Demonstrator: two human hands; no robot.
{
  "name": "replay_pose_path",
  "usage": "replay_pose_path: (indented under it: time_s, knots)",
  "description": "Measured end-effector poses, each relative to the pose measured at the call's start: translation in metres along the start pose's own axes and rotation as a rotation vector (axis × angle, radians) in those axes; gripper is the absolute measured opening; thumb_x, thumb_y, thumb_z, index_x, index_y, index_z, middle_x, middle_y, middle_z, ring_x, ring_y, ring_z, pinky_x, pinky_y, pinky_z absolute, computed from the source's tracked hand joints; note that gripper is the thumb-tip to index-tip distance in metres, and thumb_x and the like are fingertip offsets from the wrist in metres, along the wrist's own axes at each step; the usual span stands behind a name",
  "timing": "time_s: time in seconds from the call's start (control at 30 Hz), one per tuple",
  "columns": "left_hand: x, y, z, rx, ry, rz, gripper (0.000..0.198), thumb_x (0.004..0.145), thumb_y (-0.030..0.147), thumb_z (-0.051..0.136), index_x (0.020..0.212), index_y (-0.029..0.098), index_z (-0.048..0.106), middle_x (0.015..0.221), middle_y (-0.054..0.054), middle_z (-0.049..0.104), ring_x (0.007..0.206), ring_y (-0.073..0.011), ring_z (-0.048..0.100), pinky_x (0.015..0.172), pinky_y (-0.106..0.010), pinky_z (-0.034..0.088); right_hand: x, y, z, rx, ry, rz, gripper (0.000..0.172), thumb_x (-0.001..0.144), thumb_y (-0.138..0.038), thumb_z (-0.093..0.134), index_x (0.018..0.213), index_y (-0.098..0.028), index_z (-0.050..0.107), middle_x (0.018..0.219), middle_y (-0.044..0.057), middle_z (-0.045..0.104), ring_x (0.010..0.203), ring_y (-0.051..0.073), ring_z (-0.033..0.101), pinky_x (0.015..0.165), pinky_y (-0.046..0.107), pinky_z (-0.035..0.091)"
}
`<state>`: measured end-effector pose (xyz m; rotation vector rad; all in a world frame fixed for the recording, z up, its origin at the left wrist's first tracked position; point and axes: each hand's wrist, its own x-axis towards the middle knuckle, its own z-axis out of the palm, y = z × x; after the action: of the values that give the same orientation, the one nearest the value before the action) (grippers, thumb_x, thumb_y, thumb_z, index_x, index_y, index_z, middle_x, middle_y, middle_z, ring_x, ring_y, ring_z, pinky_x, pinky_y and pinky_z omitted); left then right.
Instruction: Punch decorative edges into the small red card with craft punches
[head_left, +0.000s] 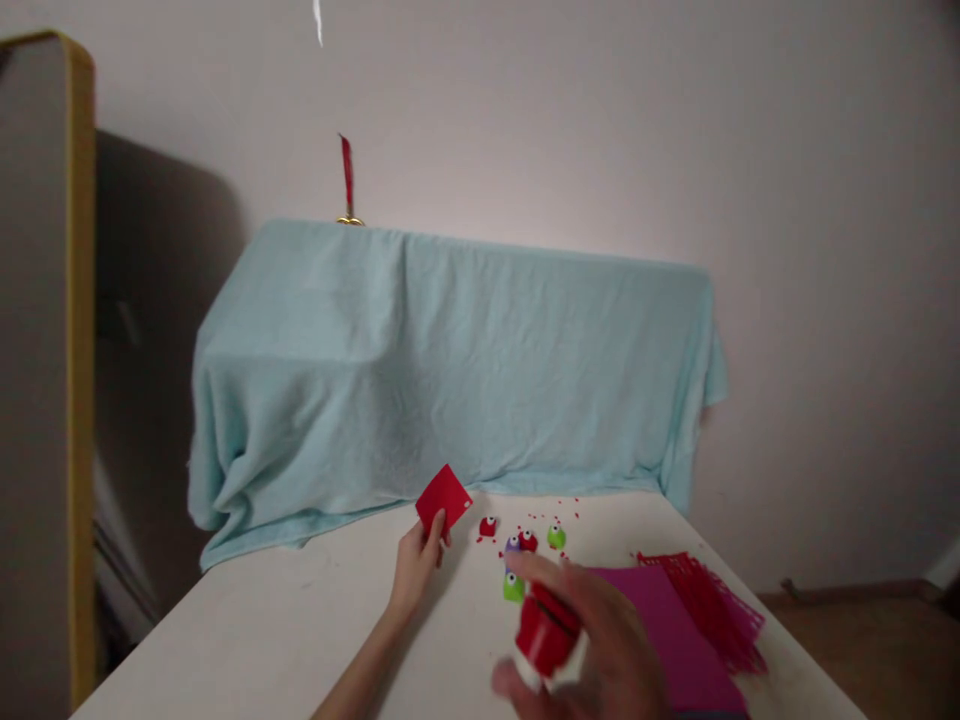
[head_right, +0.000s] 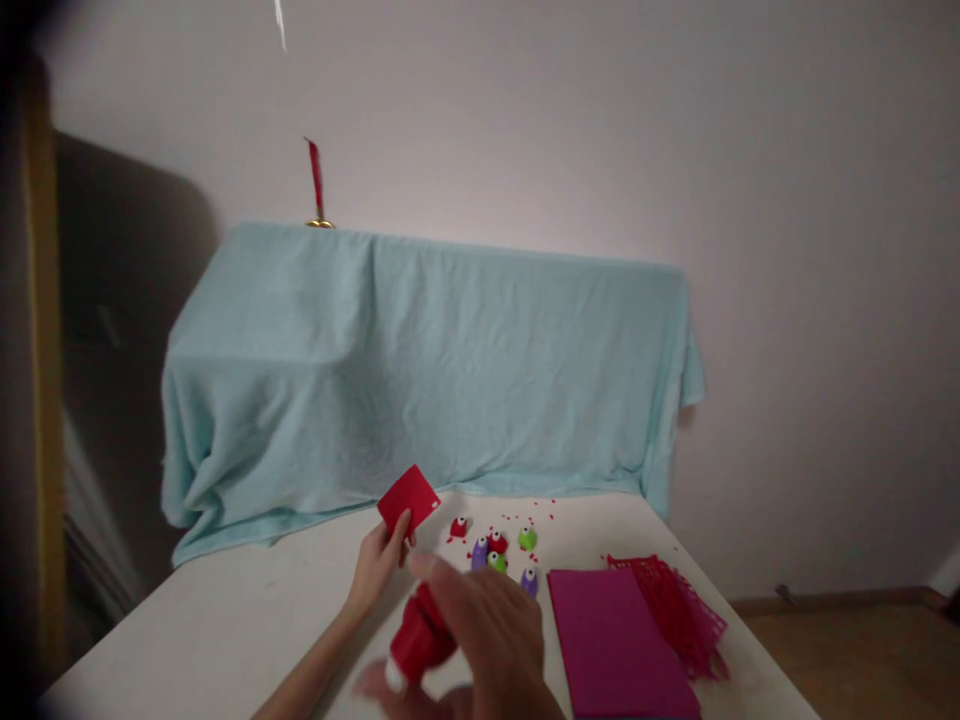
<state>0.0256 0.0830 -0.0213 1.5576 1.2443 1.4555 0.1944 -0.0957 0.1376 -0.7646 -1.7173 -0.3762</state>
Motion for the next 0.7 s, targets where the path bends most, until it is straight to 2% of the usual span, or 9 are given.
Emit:
replay_pose_path:
  time_s: [0.03, 0.07, 0.17, 0.23, 0.3, 0.4, 0.47, 0.57, 0.7]
  knots:
    - [0.002, -0.002, 0.000, -0.025, 0.027, -0.008, 0.054, 0.085, 0.063, 0.046, 0.062, 0.016, 0.058, 0.045, 0.001, 0.051, 0.044, -0.0136, 0.048, 0.050, -0.024, 0.036, -0.007, 0.014, 0.019, -0.018, 0.002, 0.026, 0.060, 0.086, -0.038, 0.061, 0.139, -0.020, 0.040, 0.106, 0.011, 0.070, 0.086, 0.025, 0.069, 0.077, 0.037, 0.057]
    - [0.004, -0.005, -0.001, -0.061, 0.043, -0.015, 0.053, 0.084, 0.064, 0.047, 0.063, 0.016, 0.058, 0.047, 0.001, 0.053, 0.044, -0.0133, 0.048, 0.049, -0.024, 0.037, -0.016, 0.029, 0.038, -0.026, -0.023, 0.056, 0.057, 0.087, -0.035, 0.061, 0.138, -0.020, 0.040, 0.111, 0.012, 0.069, 0.092, 0.025, 0.068, 0.080, 0.038, 0.056]
    - [0.010, -0.011, 0.000, -0.181, 0.063, -0.049, 0.051, 0.081, 0.064, 0.052, 0.065, 0.016, 0.055, 0.049, 0.002, 0.053, 0.042, -0.0119, 0.047, 0.045, -0.022, 0.037, -0.055, 0.066, 0.089, 0.019, -0.200, 0.126, 0.042, 0.091, -0.032, 0.057, 0.130, -0.019, 0.047, 0.110, 0.011, 0.069, 0.089, 0.023, 0.068, 0.078, 0.035, 0.056]
    - [0.013, -0.014, -0.001, -0.220, 0.047, -0.066, 0.050, 0.079, 0.063, 0.055, 0.064, 0.015, 0.055, 0.049, 0.002, 0.053, 0.041, -0.0115, 0.048, 0.044, -0.022, 0.036, -0.079, 0.079, 0.110, 0.069, -0.289, 0.184, 0.039, 0.091, -0.033, 0.057, 0.127, -0.020, 0.049, 0.109, 0.011, 0.069, 0.086, 0.023, 0.069, 0.077, 0.035, 0.055]
    - [0.017, -0.015, -0.001, -0.258, 0.048, -0.081, 0.048, 0.077, 0.061, 0.059, 0.065, 0.014, 0.057, 0.052, 0.000, 0.056, 0.042, -0.0110, 0.049, 0.043, -0.021, 0.036, -0.095, 0.084, 0.117, 0.113, -0.310, 0.315, 0.040, 0.092, -0.033, 0.056, 0.129, -0.021, 0.047, 0.111, 0.011, 0.068, 0.081, 0.022, 0.068, 0.074, 0.034, 0.054]
    - [0.020, -0.014, -0.004, -0.271, 0.039, -0.118, 0.047, 0.075, 0.058, 0.064, 0.068, 0.011, 0.064, 0.051, -0.001, 0.058, 0.041, -0.0102, 0.048, 0.047, -0.021, 0.038, -0.099, 0.090, 0.114, 0.194, -0.293, 0.458, 0.039, 0.092, -0.034, 0.055, 0.128, -0.023, 0.049, 0.116, 0.010, 0.066, 0.088, 0.022, 0.067, 0.078, 0.034, 0.053]
    - [0.021, -0.013, -0.006, -0.329, 0.036, -0.150, 0.046, 0.074, 0.055, 0.067, 0.075, 0.010, 0.068, 0.064, -0.006, 0.066, 0.042, -0.0090, 0.049, 0.049, -0.022, 0.040, -0.095, 0.097, 0.111, 0.256, -0.227, 0.567, 0.037, 0.091, -0.037, 0.056, 0.125, -0.022, 0.052, 0.117, 0.011, 0.065, 0.091, 0.022, 0.066, 0.077, 0.032, 0.053]
    - [0.021, -0.015, -0.008, -0.441, 0.035, -0.186, 0.046, 0.073, 0.051, 0.070, 0.091, 0.009, 0.070, 0.086, -0.011, 0.071, 0.044, -0.0074, 0.049, 0.054, -0.024, 0.045, -0.089, 0.113, 0.112, 0.387, -0.084, 0.767, 0.040, 0.085, -0.043, 0.062, 0.117, -0.020, 0.055, 0.112, 0.012, 0.066, 0.086, 0.022, 0.066, 0.065, 0.028, 0.054]
    - [0.022, -0.016, -0.009, -0.478, 0.050, -0.217, 0.045, 0.070, 0.050, 0.073, 0.092, 0.010, 0.072, 0.090, -0.012, 0.072, 0.044, -0.0066, 0.048, 0.056, -0.024, 0.045, -0.088, 0.128, 0.113, 0.617, 0.009, 0.949, 0.044, 0.077, -0.045, 0.070, 0.111, -0.020, 0.056, 0.115, 0.013, 0.065, 0.081, 0.021, 0.067, 0.059, 0.026, 0.053]
